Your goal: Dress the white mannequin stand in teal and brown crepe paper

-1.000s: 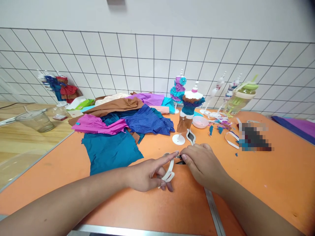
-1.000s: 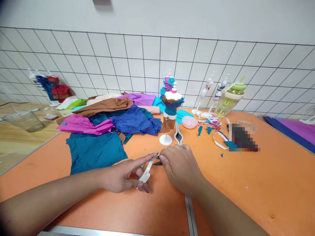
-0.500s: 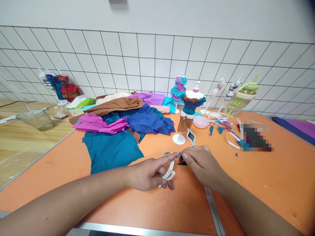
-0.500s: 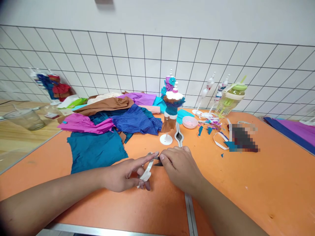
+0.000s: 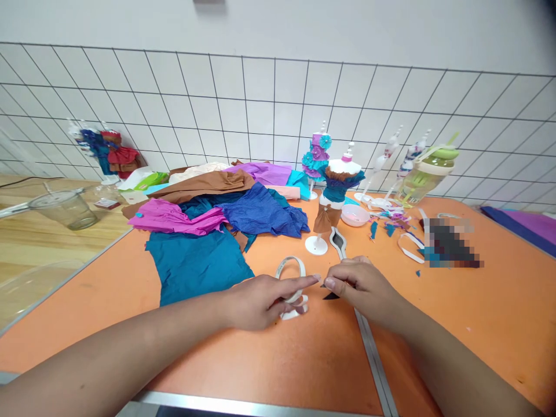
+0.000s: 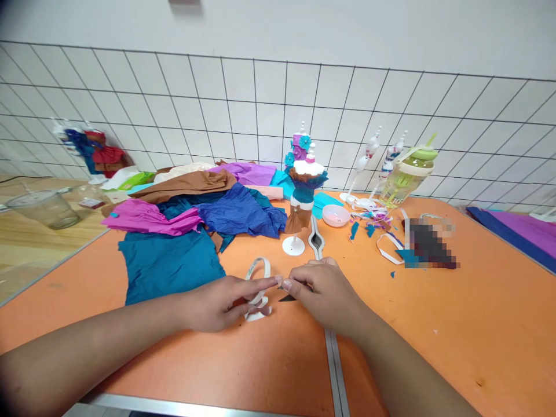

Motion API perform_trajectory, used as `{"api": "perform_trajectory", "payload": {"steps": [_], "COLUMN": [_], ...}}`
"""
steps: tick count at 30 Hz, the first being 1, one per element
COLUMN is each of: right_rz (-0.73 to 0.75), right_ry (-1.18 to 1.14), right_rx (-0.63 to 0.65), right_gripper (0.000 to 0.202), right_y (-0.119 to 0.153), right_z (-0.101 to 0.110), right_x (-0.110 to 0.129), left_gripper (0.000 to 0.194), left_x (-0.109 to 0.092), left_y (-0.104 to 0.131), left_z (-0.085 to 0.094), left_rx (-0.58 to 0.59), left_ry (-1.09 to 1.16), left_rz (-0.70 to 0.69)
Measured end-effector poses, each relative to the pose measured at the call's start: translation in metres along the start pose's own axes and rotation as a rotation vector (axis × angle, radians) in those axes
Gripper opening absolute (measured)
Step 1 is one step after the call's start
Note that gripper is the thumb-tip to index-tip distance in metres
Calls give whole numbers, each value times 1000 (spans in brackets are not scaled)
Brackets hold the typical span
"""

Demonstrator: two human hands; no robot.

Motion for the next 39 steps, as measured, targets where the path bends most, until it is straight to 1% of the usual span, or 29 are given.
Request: {"api": "perform_trajectory", "payload": {"steps": [2, 3, 5, 7, 9, 12, 14, 16, 18, 21, 25, 28, 29, 30, 31, 33, 34, 35, 36, 37, 39], "right_rz": [-17, -48, -165, -272, -362, -510, -544, -536, -527, -541, -568, -599, -612, -628, -647, -680, -686, -677, -652, -620, -559], "right_ry": [-44, -75, -126, -96, -26, 67, 98, 92, 71, 78, 175, 262, 275, 285, 293, 316, 323, 321, 309, 294, 271], "right_rx": [103, 151, 193, 212, 209, 183, 200, 220, 213, 177, 148, 135, 135, 134, 128, 87, 48, 4, -37, -69, -108], "right_gripper": [49, 47, 44, 38, 26, 15, 12, 12, 11, 11, 10, 7, 6, 5, 6, 10, 13, 16, 18, 20, 20], "right_y": [4, 7, 13, 20, 27, 35, 38, 39, 39, 37, 36, 37, 37, 38, 38, 38, 37, 35, 32, 29, 23], "right_z": [3, 5, 12, 19, 26, 31, 30, 26, 24, 24, 28, 33, 34, 36, 37, 41, 44, 46, 48, 49, 49], "right_x": [-10, -17, -37, -59, -80, -109, -122, -129, -133, -138, -146, -150, -150, -150, -148, -141, -137, -131, -125, -118, -105], "left_gripper": [72, 74, 80, 87, 89, 80, 69, 64, 63, 53, 35, 31, 30, 29, 29, 30, 29, 27, 26, 28, 37], "left_x": [5, 8, 14, 17, 17, 11, 1, -9, -16, -15, 2, 15, 18, 24, 31, 49, 57, 65, 71, 76, 82], "left_y": [0, -1, -1, -1, 0, 3, 4, 5, 5, 3, 4, 8, 9, 12, 15, 26, 33, 39, 44, 48, 52], "left_z": [6, 8, 13, 15, 16, 18, 20, 21, 21, 22, 30, 42, 48, 58, 69, 96, 108, 116, 123, 128, 133], "left_rx": [-27, -33, -29, -9, 3, -14, -45, -67, -64, -41, -27, -7, -22, -70, -145, -332, -387, -401, -407, -410, -422], "left_ry": [-248, -364, -543, -646, -683, -668, -634, -588, -537, -461, -335, -202, -161, -147, -172, -338, -451, -538, -594, -611, -628], "left_rz": [-9, -8, 8, 22, 53, 113, 94, 39, -3, -11, 54, 59, 59, 86, 147, 364, 477, 563, 617, 646, 661]}}
Point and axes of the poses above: each hand's wrist, its own y-axis away from the middle knuckle, its own z-axis out of the back of the hand, x = y × z, the point moved 6 cm from there along -y, towards the middle knuckle, and after that the axes turned 3 degrees about z, right-handed, at the moved point
